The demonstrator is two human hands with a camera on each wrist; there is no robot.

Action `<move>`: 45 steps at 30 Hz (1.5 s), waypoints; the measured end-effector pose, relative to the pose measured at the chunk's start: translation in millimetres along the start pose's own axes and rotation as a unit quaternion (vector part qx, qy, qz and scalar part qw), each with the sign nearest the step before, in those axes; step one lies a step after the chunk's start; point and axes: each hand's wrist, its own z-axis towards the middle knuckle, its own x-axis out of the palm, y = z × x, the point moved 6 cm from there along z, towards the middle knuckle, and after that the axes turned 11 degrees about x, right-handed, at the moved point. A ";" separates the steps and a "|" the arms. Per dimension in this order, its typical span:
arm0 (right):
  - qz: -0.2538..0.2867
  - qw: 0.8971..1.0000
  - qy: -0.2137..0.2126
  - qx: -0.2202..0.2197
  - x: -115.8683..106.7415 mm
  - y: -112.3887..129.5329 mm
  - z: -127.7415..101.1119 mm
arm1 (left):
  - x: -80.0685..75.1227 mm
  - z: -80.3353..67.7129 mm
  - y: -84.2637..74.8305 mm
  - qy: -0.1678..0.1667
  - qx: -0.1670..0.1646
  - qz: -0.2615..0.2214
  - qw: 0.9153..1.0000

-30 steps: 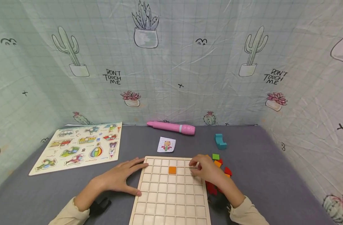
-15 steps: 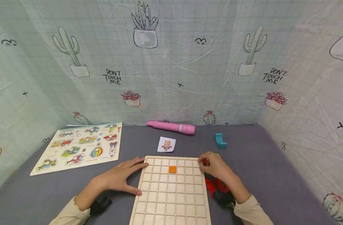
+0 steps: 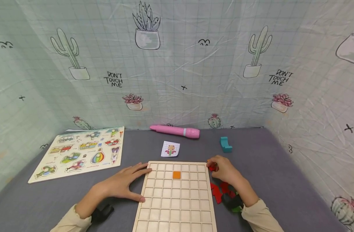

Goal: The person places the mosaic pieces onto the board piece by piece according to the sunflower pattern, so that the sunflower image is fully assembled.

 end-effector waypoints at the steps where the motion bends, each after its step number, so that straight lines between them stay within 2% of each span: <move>1: -0.001 1.000 0.000 0.001 0.1 -0.1 0.3 | 0.1 0.0 0.2 -0.001 0.001 0.002 1.000; 7: -0.003 1.000 -0.009 0.006 0.5 -0.7 3.4 | -2.2 -0.5 0.1 -0.007 0.006 0.008 1.000; 22: -0.030 0.999 -0.029 0.023 5.3 -1.7 4.1 | -1.1 -0.8 -0.6 -0.001 0.014 0.012 1.000; 34: -0.014 1.000 -0.018 0.012 1.9 3.4 0.4 | 0.8 -0.1 1.0 0.007 0.004 -0.004 1.000; 45: 0.019 1.000 0.014 -0.020 9.9 29.6 -4.1 | 0.6 -0.4 -0.5 0.006 0.000 -0.006 1.000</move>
